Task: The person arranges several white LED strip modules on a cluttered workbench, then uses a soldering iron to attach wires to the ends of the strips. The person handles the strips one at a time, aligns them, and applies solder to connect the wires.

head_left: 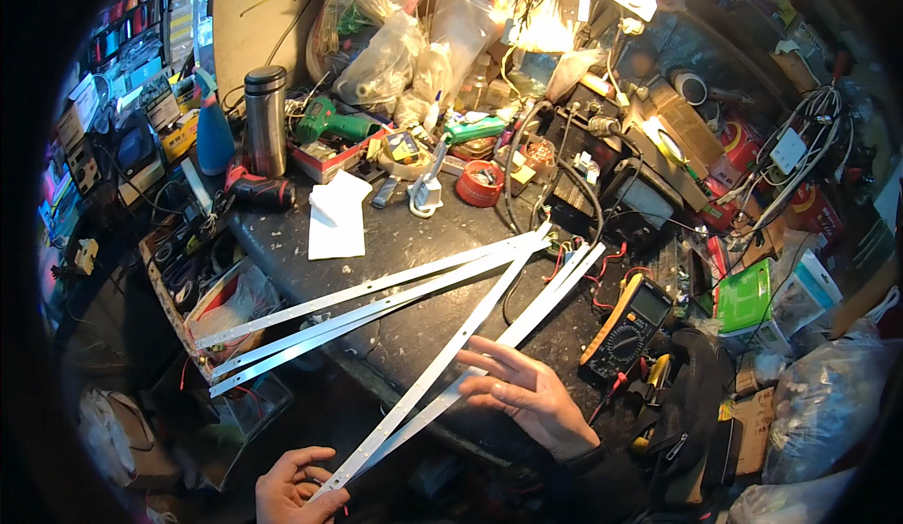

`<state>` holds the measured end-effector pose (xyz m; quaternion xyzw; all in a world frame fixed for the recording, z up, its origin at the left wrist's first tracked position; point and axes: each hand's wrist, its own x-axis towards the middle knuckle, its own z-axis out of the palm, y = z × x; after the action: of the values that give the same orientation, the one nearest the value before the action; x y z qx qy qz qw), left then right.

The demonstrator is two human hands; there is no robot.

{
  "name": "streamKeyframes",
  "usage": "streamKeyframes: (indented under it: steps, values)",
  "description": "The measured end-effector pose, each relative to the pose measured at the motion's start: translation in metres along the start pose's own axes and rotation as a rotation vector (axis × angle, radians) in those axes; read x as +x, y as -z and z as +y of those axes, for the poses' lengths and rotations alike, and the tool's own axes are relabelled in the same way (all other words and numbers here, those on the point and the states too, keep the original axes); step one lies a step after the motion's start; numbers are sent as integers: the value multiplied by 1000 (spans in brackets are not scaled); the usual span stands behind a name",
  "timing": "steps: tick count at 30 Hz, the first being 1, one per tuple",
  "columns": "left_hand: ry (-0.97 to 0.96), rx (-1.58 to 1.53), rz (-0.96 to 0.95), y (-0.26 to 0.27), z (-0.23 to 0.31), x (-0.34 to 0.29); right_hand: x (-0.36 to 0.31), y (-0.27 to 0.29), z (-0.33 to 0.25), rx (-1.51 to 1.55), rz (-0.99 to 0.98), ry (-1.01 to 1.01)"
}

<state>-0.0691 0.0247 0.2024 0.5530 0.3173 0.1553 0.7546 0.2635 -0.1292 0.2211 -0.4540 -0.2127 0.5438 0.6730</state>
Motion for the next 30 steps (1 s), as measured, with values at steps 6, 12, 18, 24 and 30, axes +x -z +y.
streamKeyframes:
  steps: [6,12,18,24,30]
  values:
    - [51,115,-49,10,-3,6,0,-1,0,-3,37,-39]
    - [-98,222,-31,5,-9,11,-2,-5,3,-11,11,118]
    - [-285,380,-87,28,5,14,-1,4,4,69,160,150]
    - [-222,565,-26,69,18,7,-2,6,9,-5,260,188]
    - [-203,579,9,83,9,7,0,9,10,-32,272,189]
